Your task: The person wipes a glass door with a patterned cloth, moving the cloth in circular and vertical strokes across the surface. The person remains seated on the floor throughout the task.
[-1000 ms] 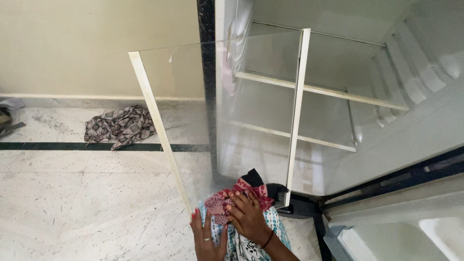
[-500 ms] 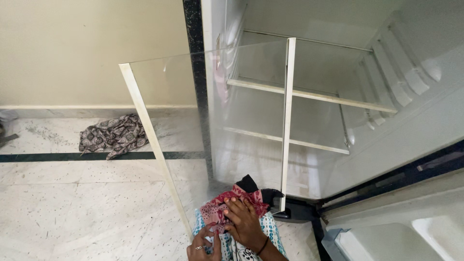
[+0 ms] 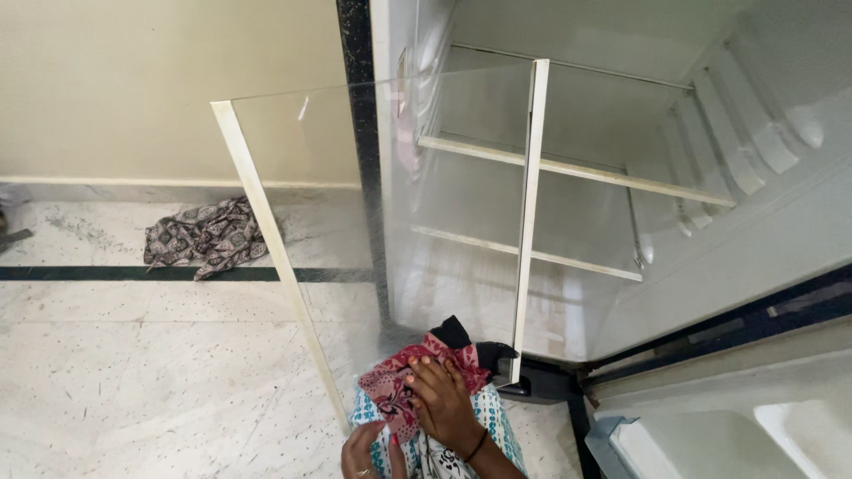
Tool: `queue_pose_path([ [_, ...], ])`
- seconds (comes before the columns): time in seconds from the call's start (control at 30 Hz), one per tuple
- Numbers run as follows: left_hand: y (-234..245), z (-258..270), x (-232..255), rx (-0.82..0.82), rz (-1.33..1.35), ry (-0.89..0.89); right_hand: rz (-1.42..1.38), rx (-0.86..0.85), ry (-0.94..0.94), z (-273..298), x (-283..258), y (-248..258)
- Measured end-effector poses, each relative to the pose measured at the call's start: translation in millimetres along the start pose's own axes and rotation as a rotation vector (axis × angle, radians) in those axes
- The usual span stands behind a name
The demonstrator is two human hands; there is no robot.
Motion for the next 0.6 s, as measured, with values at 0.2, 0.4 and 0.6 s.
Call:
queue_pose_path([
  [0.2,-23.7,-38.5,74.9,-0.231,-0.122,0.107,-0.003,0.235,-0.021,1.9,2.5,6.2],
  [0.4,-49.4,-25.6,56.3,-0.354,-0.271,0.01,0.417,0.285,-0.211,-24.9,-26.2,48.0],
  [0.6,-75.2,-16.7,6.7,-0.461,-0.387,0.038,0.313,0.007,-0.258,-3.4,-9.7,11.1],
])
Point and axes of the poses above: each hand's wrist, its own z-axis away from the middle knuckle, its own y-axis out of the back of the hand, x = y × z, the point moved 4 cm from there along -z, towards the middle knuckle, and after that the axes turned 9 degrees about z, right-handed, at the moved point
